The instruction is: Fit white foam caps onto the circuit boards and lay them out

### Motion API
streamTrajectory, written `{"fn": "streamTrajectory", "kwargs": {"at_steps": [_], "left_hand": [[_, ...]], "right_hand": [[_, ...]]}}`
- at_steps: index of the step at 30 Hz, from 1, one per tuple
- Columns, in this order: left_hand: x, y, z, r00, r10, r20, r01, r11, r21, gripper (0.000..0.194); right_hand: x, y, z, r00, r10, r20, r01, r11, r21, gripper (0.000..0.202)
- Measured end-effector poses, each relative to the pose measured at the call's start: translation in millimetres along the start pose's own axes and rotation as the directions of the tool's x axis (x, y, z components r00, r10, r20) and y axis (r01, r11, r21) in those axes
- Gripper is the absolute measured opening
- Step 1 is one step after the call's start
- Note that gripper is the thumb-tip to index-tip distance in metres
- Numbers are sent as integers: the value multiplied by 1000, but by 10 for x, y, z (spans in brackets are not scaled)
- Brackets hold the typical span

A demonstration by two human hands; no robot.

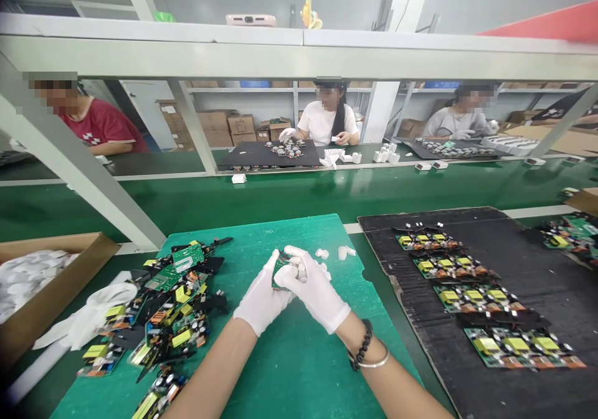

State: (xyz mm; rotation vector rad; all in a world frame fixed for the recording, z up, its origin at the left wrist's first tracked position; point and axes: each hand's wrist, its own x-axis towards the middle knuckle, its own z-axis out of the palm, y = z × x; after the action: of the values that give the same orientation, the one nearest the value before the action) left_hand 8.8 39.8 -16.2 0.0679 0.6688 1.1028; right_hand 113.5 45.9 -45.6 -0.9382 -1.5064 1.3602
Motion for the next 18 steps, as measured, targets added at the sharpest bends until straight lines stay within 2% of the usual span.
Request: {"fn": "streamTrajectory", "kwargs": {"at_steps": [6, 10, 14, 18], "left_hand": [[-73, 53, 53, 1000, -12, 10, 12, 1000, 25, 38], [-96, 55, 58, 1000, -7, 19, 7, 999, 33, 36], [-67, 55, 22, 1000, -2, -4, 2, 1000, 28, 34], [-17, 50, -32, 1000, 0, 20, -1, 1000, 24, 36]], "right_hand": [[-77, -81, -28, 999, -37, 12, 38, 988, -152, 53], [-76, -122, -75, 991, -31, 128, 44, 993, -105, 55], [-69, -109, -87, 996, -35, 81, 48, 985, -166, 55], [-66, -95, -86, 990, -37, 136, 42, 998, -37, 56]]}}
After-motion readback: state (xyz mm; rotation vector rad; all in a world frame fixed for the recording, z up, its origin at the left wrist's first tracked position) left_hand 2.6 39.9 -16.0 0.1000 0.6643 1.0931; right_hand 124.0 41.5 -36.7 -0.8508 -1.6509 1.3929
